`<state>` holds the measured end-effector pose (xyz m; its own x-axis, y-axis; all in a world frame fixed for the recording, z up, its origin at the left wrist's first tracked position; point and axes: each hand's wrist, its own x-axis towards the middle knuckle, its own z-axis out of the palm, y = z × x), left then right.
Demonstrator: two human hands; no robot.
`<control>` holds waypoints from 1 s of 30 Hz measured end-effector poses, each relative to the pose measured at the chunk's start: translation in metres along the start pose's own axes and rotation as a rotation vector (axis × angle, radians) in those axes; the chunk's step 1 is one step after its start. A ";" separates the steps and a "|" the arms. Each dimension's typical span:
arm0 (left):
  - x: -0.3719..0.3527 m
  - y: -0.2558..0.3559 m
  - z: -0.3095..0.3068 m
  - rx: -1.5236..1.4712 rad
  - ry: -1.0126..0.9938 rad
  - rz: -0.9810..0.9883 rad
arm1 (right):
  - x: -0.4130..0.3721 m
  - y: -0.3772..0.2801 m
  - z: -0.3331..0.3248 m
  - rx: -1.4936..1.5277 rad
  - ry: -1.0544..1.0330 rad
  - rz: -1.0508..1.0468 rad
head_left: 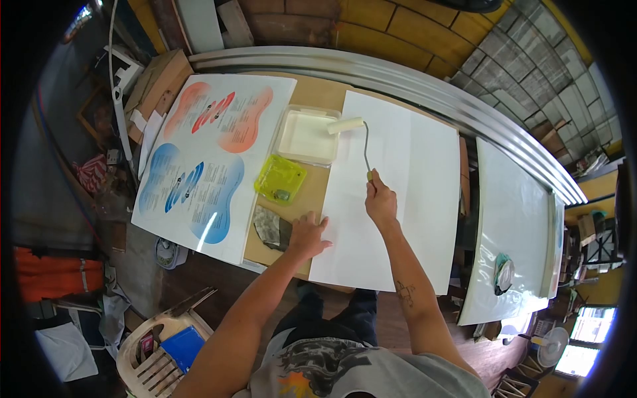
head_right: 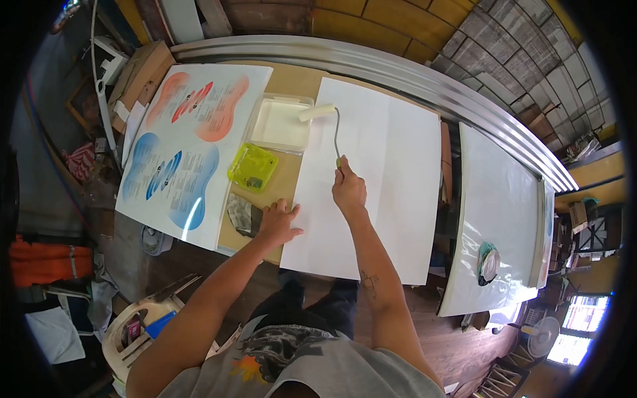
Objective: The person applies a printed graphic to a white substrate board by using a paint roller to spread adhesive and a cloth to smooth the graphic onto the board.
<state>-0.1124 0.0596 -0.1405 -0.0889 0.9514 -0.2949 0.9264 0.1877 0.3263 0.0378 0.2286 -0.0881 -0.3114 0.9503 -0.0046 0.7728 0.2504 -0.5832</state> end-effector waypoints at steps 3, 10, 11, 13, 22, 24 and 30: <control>0.001 -0.001 0.001 0.009 0.010 -0.003 | 0.000 0.006 -0.009 0.007 0.012 0.007; 0.000 0.003 -0.006 0.021 -0.020 0.006 | 0.000 0.003 -0.012 0.157 0.055 -0.005; 0.000 0.003 -0.005 0.023 -0.017 0.007 | -0.001 0.000 -0.012 0.194 0.054 -0.016; 0.000 0.002 -0.002 0.022 0.008 0.014 | -0.004 -0.006 -0.016 0.174 0.012 0.026; 0.001 0.002 0.005 0.013 0.027 -0.013 | -0.002 0.030 -0.014 0.285 0.148 0.025; 0.001 -0.001 0.009 0.032 0.042 -0.016 | -0.014 0.026 -0.037 0.710 -0.023 0.305; 0.004 0.024 0.005 0.006 0.042 -0.075 | -0.047 0.108 -0.100 0.742 0.249 0.328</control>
<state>-0.0890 0.0667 -0.1381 -0.1737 0.9441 -0.2801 0.9187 0.2578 0.2991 0.1913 0.2294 -0.0695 0.0635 0.9883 -0.1384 0.2122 -0.1488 -0.9658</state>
